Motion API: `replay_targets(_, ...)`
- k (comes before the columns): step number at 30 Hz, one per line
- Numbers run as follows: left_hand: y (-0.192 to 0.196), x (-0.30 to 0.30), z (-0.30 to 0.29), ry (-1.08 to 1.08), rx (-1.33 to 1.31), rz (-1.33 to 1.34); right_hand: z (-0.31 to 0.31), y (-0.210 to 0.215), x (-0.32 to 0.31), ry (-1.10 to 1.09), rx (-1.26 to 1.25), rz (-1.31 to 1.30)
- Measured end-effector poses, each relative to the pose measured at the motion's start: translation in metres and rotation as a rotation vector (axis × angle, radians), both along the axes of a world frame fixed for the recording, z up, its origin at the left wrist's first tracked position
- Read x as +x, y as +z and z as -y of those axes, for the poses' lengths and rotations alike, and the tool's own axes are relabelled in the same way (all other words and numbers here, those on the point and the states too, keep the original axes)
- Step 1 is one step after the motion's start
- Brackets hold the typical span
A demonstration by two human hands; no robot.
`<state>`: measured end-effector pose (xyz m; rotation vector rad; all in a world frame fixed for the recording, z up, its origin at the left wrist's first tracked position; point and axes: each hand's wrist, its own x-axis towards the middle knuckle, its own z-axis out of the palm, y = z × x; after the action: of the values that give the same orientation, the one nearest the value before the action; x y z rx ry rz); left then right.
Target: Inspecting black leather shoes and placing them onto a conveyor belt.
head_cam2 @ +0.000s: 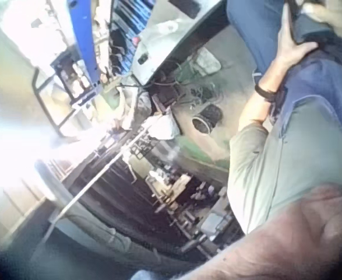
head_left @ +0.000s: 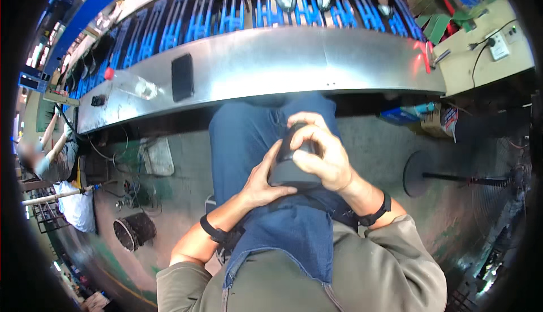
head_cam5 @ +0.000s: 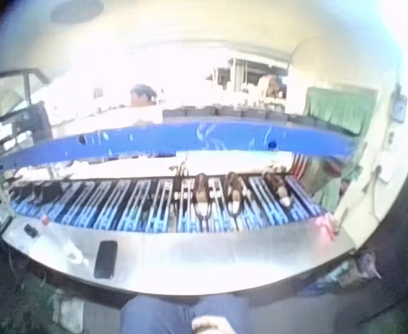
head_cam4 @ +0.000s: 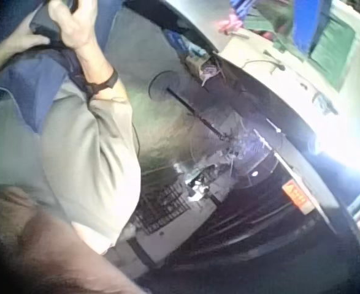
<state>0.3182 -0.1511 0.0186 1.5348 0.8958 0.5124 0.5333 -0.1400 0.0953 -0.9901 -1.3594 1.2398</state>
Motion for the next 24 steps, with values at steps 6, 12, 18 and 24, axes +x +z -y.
replay_targets(6,0.083,0.001,-0.073,-0.118,0.874,0.100,-0.008,0.055,0.012,-0.133,0.196,-0.574)
replay_targets(12,0.046,-0.029,-0.067,0.507,-0.257,0.747,-0.050,0.004,-0.019,0.118,-0.264,-0.606)
replay_targets(18,0.058,0.020,-0.017,0.530,0.021,0.570,-0.032,-0.010,-0.024,0.032,0.221,0.093)
replay_targets(24,0.042,0.025,-0.026,0.482,0.012,0.388,-0.050,-0.027,-0.009,0.102,-0.020,-0.205)
